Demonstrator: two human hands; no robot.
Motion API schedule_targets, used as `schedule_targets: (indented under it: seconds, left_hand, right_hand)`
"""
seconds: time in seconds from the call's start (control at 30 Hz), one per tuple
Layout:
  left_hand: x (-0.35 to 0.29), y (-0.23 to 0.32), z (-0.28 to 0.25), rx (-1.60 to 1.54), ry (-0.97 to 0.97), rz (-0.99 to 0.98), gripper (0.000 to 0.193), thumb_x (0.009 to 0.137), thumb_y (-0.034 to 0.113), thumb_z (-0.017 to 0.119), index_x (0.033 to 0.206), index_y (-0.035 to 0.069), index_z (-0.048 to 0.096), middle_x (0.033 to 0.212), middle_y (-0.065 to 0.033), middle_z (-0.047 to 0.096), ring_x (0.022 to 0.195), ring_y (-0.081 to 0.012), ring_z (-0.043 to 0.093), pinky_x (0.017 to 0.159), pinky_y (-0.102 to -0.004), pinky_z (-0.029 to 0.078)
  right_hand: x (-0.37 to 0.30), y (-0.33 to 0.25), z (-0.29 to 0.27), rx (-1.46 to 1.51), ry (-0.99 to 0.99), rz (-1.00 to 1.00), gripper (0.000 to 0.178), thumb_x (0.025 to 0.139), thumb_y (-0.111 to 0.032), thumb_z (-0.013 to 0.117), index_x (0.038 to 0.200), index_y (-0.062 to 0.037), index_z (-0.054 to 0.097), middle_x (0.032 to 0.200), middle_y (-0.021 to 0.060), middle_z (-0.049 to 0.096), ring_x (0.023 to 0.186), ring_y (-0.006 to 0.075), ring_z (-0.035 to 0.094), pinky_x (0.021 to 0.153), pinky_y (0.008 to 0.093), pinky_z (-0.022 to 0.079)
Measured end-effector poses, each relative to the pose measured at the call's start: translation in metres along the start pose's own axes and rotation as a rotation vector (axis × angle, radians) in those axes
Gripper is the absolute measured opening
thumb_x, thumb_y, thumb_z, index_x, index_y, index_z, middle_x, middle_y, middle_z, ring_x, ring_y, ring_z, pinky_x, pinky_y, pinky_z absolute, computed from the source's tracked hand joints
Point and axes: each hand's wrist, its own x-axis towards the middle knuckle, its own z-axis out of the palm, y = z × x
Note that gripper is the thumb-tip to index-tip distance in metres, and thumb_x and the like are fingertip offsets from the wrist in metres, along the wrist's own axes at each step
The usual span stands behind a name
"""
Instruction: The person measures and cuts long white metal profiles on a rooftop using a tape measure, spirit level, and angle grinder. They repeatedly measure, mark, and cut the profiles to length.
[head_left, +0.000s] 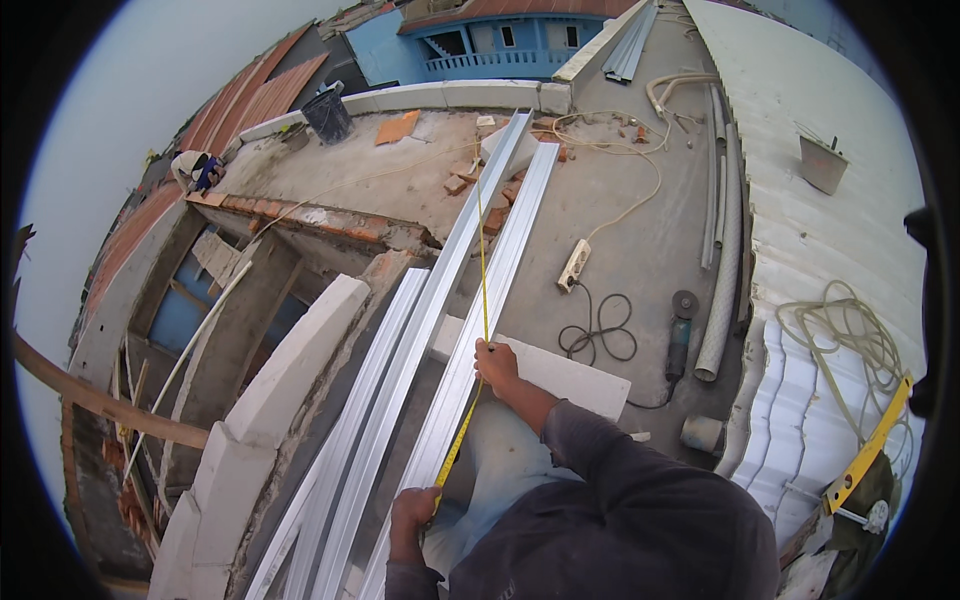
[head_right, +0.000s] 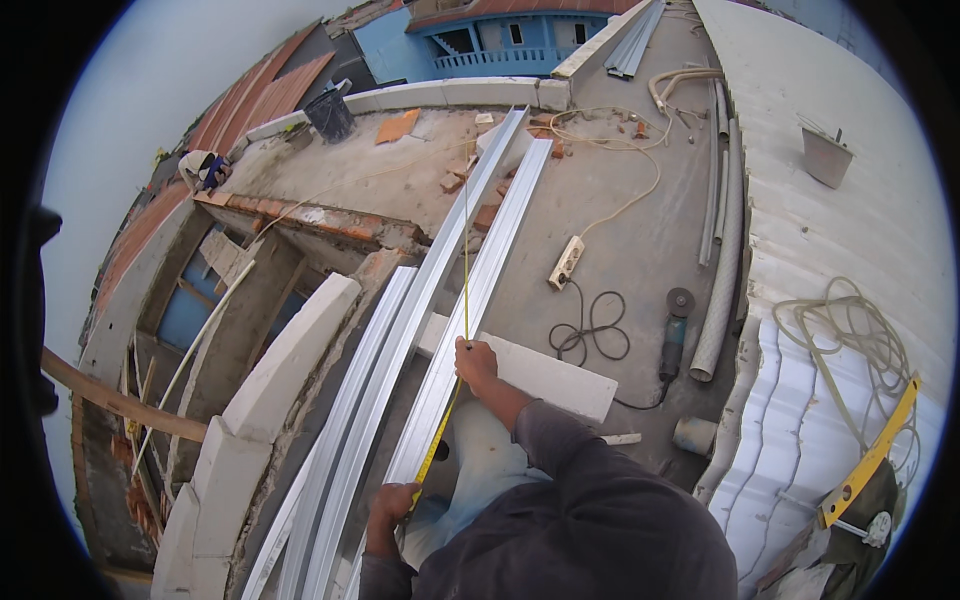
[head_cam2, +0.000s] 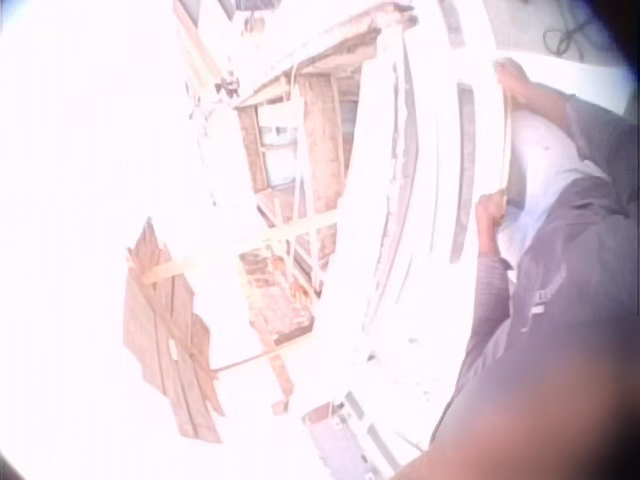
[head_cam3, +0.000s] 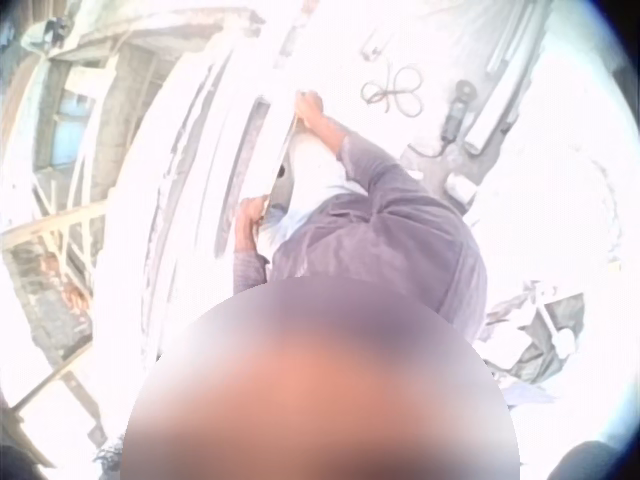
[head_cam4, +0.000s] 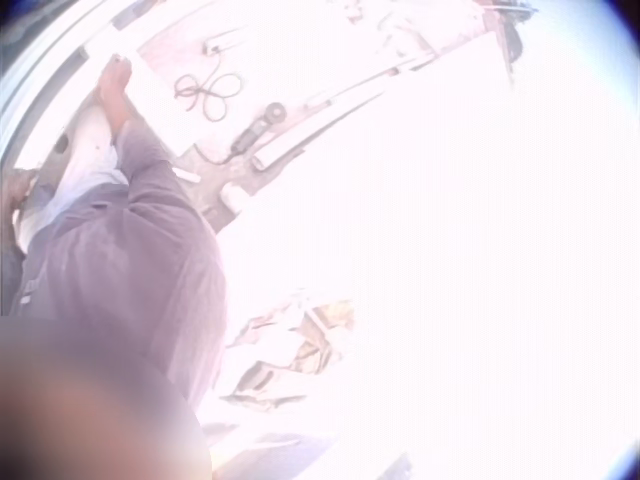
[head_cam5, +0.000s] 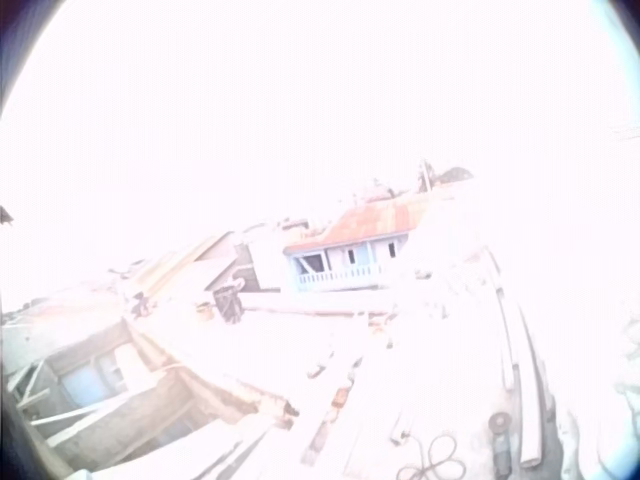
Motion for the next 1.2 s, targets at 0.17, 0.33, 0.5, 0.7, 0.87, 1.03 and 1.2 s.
schedule_targets:
  seconds: [0.17, 0.33, 0.5, 0.7, 0.87, 1.03, 1.2]
  left_hand:
    - [-0.013, -0.031, 0.020, -0.096, -0.127, -0.170, 0.069, 0.101, 0.060, 0.048, 0.110, -0.002, 0.078, 0.113, -0.0292, 0.074, 0.112, -0.0444, 0.071, 0.099, -0.0500, 0.051]
    - [-0.066, -0.089, 0.053, -0.174, -0.095, -0.312, 0.076, 0.096, 0.066, 0.054, 0.104, -0.005, 0.078, 0.103, -0.0326, 0.074, 0.105, -0.0457, 0.073, 0.091, -0.0524, 0.053]
    - [-0.129, -0.125, 0.057, -0.219, 0.105, -0.404, 0.066, 0.091, 0.060, 0.068, 0.089, -0.005, 0.078, 0.075, -0.0231, 0.073, 0.078, -0.0337, 0.075, 0.074, -0.0468, 0.055]
    - [-0.139, -0.105, 0.037, -0.230, 0.294, -0.371, 0.057, 0.089, 0.052, 0.075, 0.085, -0.005, 0.075, 0.077, -0.0270, 0.072, 0.077, -0.0379, 0.074, 0.074, -0.0493, 0.055]
    - [-0.133, -0.080, 0.023, -0.207, 0.316, -0.367, 0.060, 0.089, 0.056, 0.071, 0.089, -0.005, 0.076, 0.085, -0.0305, 0.072, 0.087, -0.0474, 0.073, 0.080, -0.0528, 0.055]
    - [-0.134, -0.078, 0.019, -0.209, 0.333, -0.424, 0.057, 0.089, 0.053, 0.074, 0.085, -0.004, 0.076, 0.081, -0.0288, 0.072, 0.079, -0.0428, 0.074, 0.074, -0.0516, 0.054]
    - [-0.120, -0.093, 0.026, -0.199, 0.291, -0.453, 0.060, 0.090, 0.057, 0.071, 0.096, -0.002, 0.078, 0.094, -0.0291, 0.074, 0.093, -0.0446, 0.074, 0.084, -0.0518, 0.056]
  right_hand:
    - [0.016, -0.013, -0.005, -0.029, -0.170, 0.109, 0.047, 0.108, -0.044, 0.058, 0.087, -0.0029, 0.069, 0.074, 0.0085, 0.070, 0.061, 0.0212, 0.070, 0.059, 0.0397, 0.058]
    - [0.023, -0.013, 0.003, -0.035, -0.245, 0.126, 0.050, 0.109, -0.047, 0.055, 0.087, -0.0043, 0.067, 0.079, 0.0085, 0.068, 0.063, 0.0207, 0.067, 0.061, 0.0415, 0.058]
    - [0.074, -0.030, -0.002, 0.031, -0.164, 0.114, 0.049, 0.108, -0.048, 0.057, 0.087, -0.0056, 0.067, 0.077, 0.0080, 0.067, 0.059, 0.0223, 0.065, 0.059, 0.0415, 0.057]
    - [0.125, -0.059, -0.005, 0.030, -0.011, 0.070, 0.047, 0.104, -0.045, 0.068, 0.087, -0.0010, 0.070, 0.080, 0.0114, 0.071, 0.060, 0.0240, 0.069, 0.050, 0.0403, 0.056]
    - [0.144, -0.070, -0.008, -0.115, 0.134, 0.060, 0.048, 0.100, -0.045, 0.074, 0.094, 0.0024, 0.071, 0.083, 0.0130, 0.073, 0.061, 0.0251, 0.070, 0.048, 0.0411, 0.056]
    - [0.154, -0.068, -0.007, -0.101, 0.082, 0.048, 0.049, 0.100, -0.045, 0.076, 0.098, 0.0034, 0.071, 0.089, 0.0163, 0.075, 0.064, 0.0262, 0.073, 0.049, 0.0399, 0.056]
    - [0.127, -0.057, -0.009, -0.196, 0.066, 0.047, 0.052, 0.103, -0.048, 0.069, 0.101, 0.0035, 0.069, 0.085, 0.0162, 0.074, 0.062, 0.0266, 0.074, 0.049, 0.0360, 0.055]
